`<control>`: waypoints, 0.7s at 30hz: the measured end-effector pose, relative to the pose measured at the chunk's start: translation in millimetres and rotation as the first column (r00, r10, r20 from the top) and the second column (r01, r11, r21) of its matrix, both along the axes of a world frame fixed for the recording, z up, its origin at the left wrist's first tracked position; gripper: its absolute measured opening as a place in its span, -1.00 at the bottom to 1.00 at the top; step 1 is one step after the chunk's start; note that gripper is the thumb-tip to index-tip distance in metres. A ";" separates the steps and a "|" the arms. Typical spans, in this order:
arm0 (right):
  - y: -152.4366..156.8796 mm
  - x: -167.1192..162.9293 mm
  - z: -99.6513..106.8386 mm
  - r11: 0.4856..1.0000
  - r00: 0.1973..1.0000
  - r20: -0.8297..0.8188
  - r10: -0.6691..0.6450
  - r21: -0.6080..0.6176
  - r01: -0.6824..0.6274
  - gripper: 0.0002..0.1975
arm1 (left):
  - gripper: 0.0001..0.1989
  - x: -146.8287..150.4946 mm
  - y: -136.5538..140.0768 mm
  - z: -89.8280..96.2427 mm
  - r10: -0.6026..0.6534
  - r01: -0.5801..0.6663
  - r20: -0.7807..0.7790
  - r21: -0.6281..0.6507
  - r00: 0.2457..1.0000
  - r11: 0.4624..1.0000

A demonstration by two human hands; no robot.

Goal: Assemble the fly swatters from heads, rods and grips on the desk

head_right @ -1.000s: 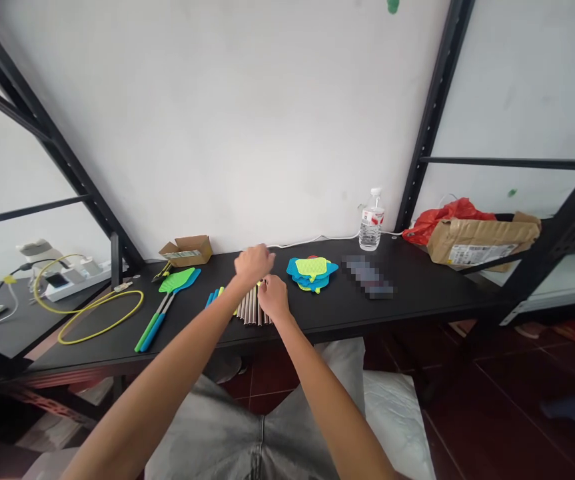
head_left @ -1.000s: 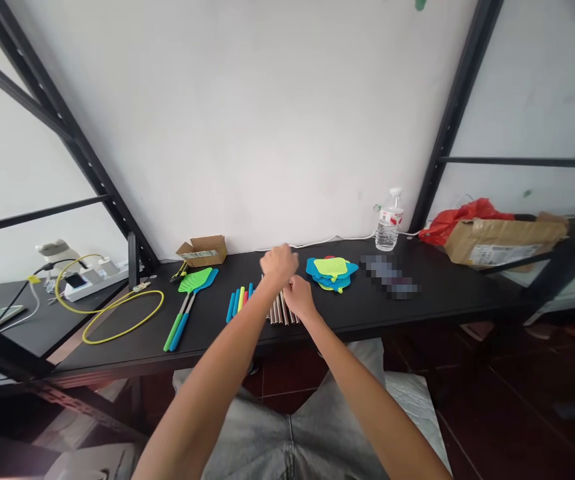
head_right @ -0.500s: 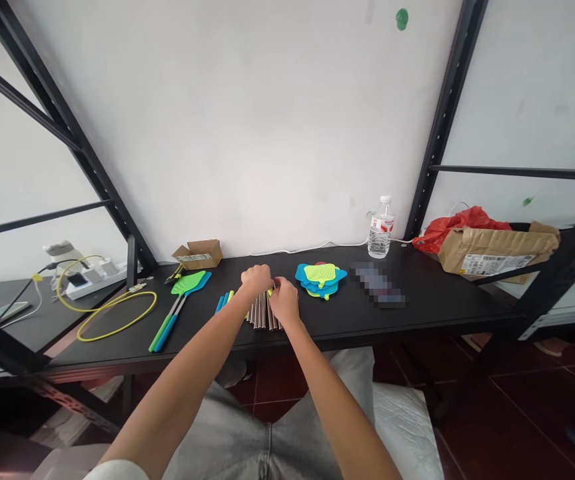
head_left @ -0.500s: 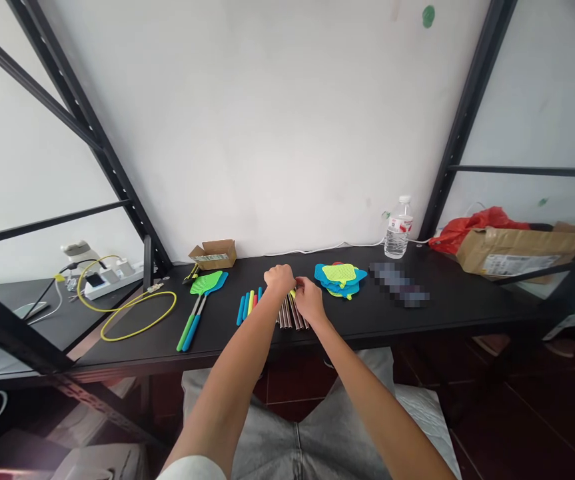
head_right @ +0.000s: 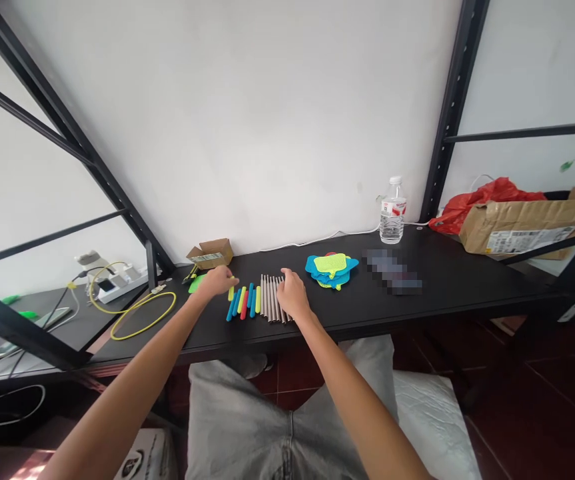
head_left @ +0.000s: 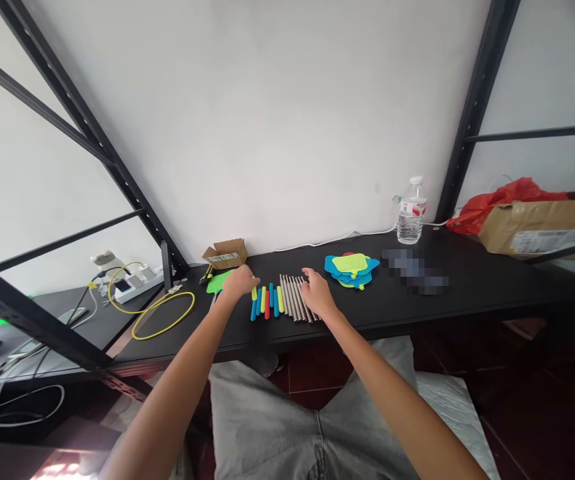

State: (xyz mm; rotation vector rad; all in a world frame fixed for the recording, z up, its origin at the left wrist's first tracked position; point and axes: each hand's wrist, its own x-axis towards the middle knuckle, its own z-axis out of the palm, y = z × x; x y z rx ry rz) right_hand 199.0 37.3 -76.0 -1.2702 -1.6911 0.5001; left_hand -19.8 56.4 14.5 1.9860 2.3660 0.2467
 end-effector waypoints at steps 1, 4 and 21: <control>-0.3 -0.1 0.3 1.000 1.000 0.003 -0.007 0.001 0.007 -0.54 | -0.70 -12.8 -6.9 -8.1 0.016 -0.017 -0.032 -0.021 0.999 1.000; 0.3 0.4 -0.6 1.000 1.000 -0.003 -0.026 0.002 0.026 -0.55 | -0.69 -32.8 -26.2 -29.8 0.047 -0.047 -0.039 -0.005 0.998 0.999; 6.5 13.4 1.5 0.992 0.921 -0.389 0.016 -0.107 -0.063 -0.68 | -0.58 -106.8 -73.5 -36.2 0.254 -0.257 -0.053 -0.059 0.966 0.965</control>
